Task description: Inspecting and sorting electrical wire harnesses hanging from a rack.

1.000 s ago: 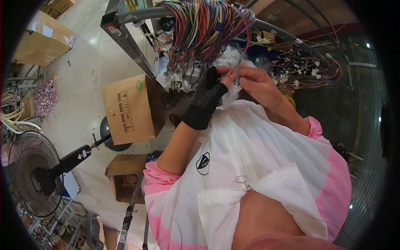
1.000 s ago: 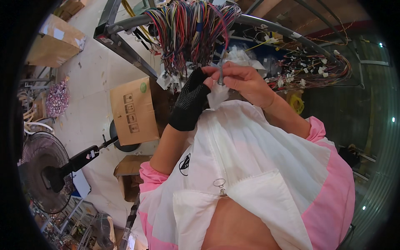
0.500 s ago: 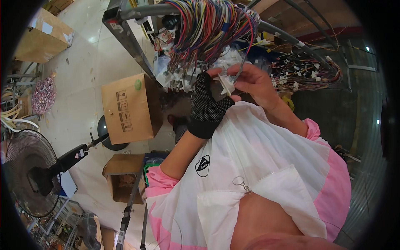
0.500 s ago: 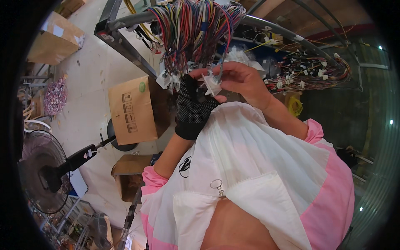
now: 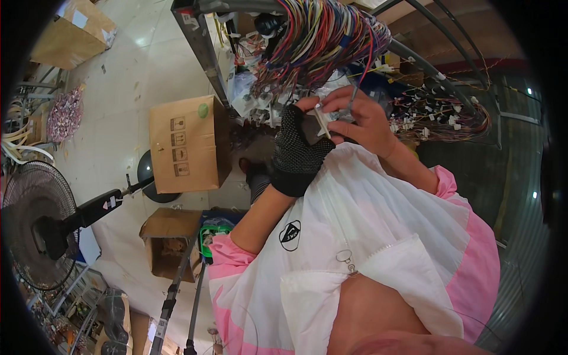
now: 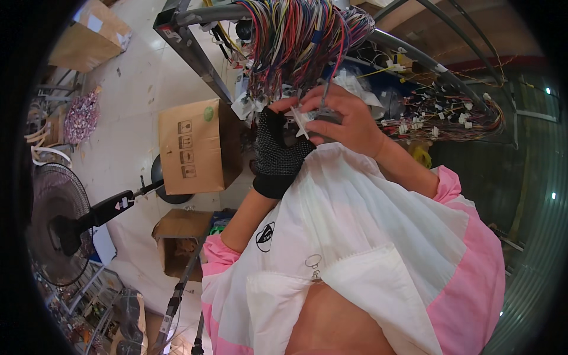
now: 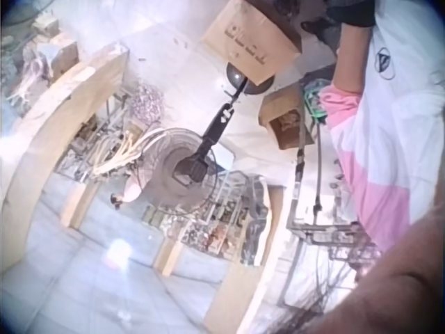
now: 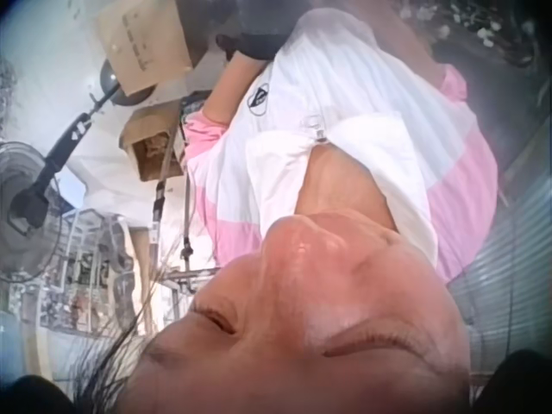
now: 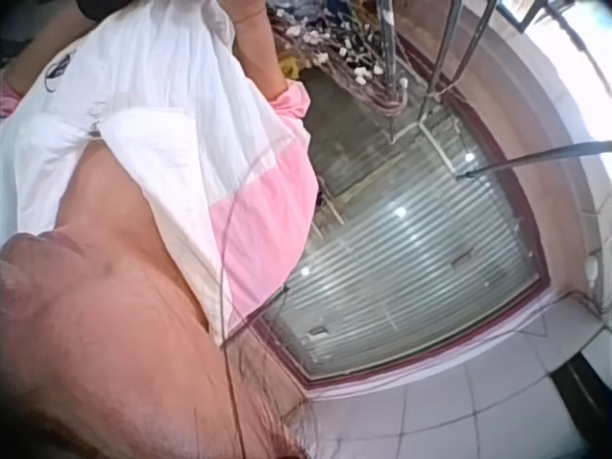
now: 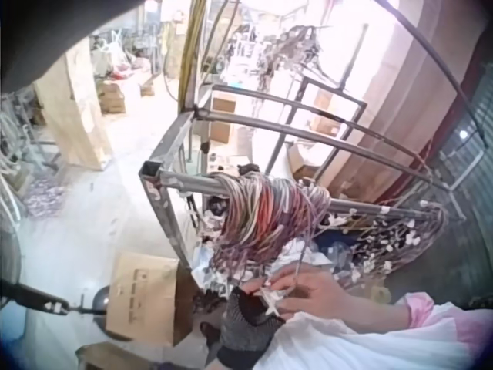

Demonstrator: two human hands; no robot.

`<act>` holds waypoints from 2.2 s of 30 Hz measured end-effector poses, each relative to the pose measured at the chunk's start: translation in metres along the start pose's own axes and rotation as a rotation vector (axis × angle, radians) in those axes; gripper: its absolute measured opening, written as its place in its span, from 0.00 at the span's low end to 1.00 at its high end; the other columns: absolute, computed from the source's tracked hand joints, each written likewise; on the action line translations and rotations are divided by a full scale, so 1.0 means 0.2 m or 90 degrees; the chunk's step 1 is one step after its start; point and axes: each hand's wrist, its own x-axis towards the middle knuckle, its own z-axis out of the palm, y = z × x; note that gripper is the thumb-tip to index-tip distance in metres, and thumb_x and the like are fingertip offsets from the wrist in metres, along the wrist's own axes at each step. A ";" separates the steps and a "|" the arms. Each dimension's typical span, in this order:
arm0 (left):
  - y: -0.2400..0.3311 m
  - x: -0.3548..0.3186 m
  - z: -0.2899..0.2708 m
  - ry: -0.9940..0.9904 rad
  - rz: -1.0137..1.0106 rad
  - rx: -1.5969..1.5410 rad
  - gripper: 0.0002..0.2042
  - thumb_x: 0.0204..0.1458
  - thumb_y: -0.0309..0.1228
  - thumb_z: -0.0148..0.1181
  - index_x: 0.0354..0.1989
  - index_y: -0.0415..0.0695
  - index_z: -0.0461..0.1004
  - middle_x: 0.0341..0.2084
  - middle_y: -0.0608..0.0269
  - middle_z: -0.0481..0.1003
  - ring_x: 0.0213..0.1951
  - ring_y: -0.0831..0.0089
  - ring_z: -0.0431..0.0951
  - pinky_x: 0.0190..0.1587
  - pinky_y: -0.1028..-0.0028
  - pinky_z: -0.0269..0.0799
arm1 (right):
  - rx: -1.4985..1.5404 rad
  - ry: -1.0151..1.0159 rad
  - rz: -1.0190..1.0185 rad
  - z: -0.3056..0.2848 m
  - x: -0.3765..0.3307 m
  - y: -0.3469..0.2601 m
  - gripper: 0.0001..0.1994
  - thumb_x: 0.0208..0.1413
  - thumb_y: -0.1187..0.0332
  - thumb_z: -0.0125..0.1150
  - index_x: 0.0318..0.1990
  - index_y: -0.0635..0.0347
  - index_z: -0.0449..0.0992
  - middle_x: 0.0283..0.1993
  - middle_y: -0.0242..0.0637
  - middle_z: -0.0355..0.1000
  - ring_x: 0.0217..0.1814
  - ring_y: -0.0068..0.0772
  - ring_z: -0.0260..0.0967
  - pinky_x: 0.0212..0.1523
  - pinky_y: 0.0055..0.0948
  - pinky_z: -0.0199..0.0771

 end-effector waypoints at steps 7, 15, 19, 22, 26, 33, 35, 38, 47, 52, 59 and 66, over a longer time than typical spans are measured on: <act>-0.09 0.00 0.03 -0.063 0.024 -0.015 0.35 0.31 0.31 0.73 0.50 0.40 0.60 0.42 0.56 0.66 0.46 0.65 0.70 0.47 0.69 0.67 | -0.112 -0.074 -0.032 -0.09 -0.01 -0.01 0.11 0.43 0.77 0.63 0.37 0.64 0.74 0.43 0.41 0.68 0.45 0.36 0.67 0.45 0.29 0.65; -0.21 0.03 0.10 -0.046 0.125 0.067 0.30 0.38 0.31 0.69 0.51 0.37 0.62 0.51 0.51 0.64 0.54 0.58 0.66 0.55 0.66 0.62 | 0.146 0.050 0.132 -0.08 -0.10 0.16 0.07 0.50 0.79 0.55 0.38 0.64 0.73 0.45 0.34 0.64 0.46 0.25 0.62 0.48 0.26 0.61; -0.28 0.00 0.03 -0.058 0.107 0.151 0.24 0.44 0.28 0.62 0.52 0.38 0.64 0.55 0.49 0.63 0.58 0.60 0.61 0.55 0.66 0.62 | 0.092 0.117 0.161 -0.06 -0.08 0.18 0.06 0.51 0.79 0.55 0.37 0.63 0.73 0.44 0.31 0.64 0.46 0.23 0.62 0.49 0.24 0.60; -0.40 -0.05 -0.19 -0.088 0.207 0.238 0.20 0.45 0.25 0.59 0.50 0.38 0.67 0.52 0.51 0.67 0.54 0.63 0.67 0.52 0.68 0.65 | 0.016 0.133 0.166 -0.13 -0.07 0.21 0.07 0.47 0.80 0.60 0.35 0.63 0.73 0.42 0.31 0.64 0.45 0.23 0.62 0.48 0.22 0.61; -0.60 -0.13 -0.49 0.066 -0.224 0.125 0.17 0.44 0.21 0.56 0.45 0.39 0.70 0.39 0.58 0.75 0.39 0.72 0.75 0.44 0.76 0.69 | -0.097 0.171 0.238 -0.15 -0.03 0.29 0.07 0.45 0.78 0.63 0.32 0.63 0.73 0.39 0.29 0.64 0.42 0.21 0.62 0.44 0.18 0.62; -0.93 0.11 -0.75 0.268 -0.008 0.486 0.32 0.34 0.28 0.65 0.53 0.43 0.62 0.51 0.52 0.64 0.51 0.56 0.67 0.50 0.63 0.65 | -0.189 0.196 0.231 -0.21 -0.02 0.44 0.06 0.47 0.76 0.63 0.33 0.66 0.73 0.37 0.27 0.62 0.37 0.17 0.61 0.40 0.17 0.63; -0.88 0.21 -0.75 0.224 0.028 0.557 0.34 0.31 0.31 0.67 0.54 0.45 0.62 0.53 0.50 0.62 0.53 0.51 0.63 0.53 0.60 0.62 | -0.229 0.181 0.188 -0.19 0.00 0.41 0.07 0.48 0.76 0.63 0.34 0.67 0.73 0.38 0.27 0.62 0.38 0.17 0.61 0.41 0.18 0.63; -0.88 0.29 -0.77 0.130 -0.028 0.576 0.35 0.30 0.33 0.68 0.53 0.47 0.63 0.52 0.48 0.64 0.54 0.51 0.64 0.54 0.60 0.61 | -0.140 0.186 0.209 -0.13 0.04 0.32 0.06 0.50 0.76 0.61 0.35 0.68 0.72 0.40 0.28 0.61 0.40 0.17 0.62 0.42 0.19 0.63; -0.87 0.23 -0.83 0.082 -0.102 0.359 0.24 0.34 0.34 0.68 0.46 0.49 0.72 0.44 0.52 0.71 0.49 0.57 0.70 0.52 0.66 0.64 | -0.088 0.242 0.250 -0.11 0.00 0.30 0.04 0.53 0.75 0.58 0.33 0.64 0.68 0.35 0.28 0.62 0.37 0.18 0.63 0.40 0.19 0.64; -0.80 0.13 -0.83 0.042 -0.039 0.318 0.23 0.37 0.34 0.66 0.46 0.48 0.73 0.43 0.54 0.71 0.49 0.60 0.70 0.52 0.66 0.63 | -0.118 0.170 0.115 -0.07 -0.19 0.40 0.02 0.57 0.74 0.50 0.35 0.62 0.68 0.33 0.30 0.66 0.36 0.17 0.62 0.38 0.20 0.65; -0.78 -0.05 -0.78 -0.021 -0.039 0.249 0.22 0.41 0.32 0.63 0.47 0.41 0.70 0.43 0.56 0.71 0.48 0.64 0.69 0.53 0.68 0.61 | 0.234 -0.130 0.424 0.48 0.08 0.36 0.17 0.59 0.69 0.50 0.55 0.62 0.66 0.38 0.32 0.69 0.32 0.17 0.65 0.34 0.18 0.67; -0.60 -0.14 -0.71 -0.023 -0.147 0.120 0.16 0.46 0.29 0.58 0.45 0.39 0.70 0.41 0.59 0.70 0.46 0.69 0.69 0.51 0.73 0.62 | 0.319 -0.174 0.444 0.61 0.19 0.43 0.18 0.61 0.67 0.46 0.57 0.62 0.64 0.38 0.28 0.65 0.30 0.16 0.61 0.36 0.17 0.65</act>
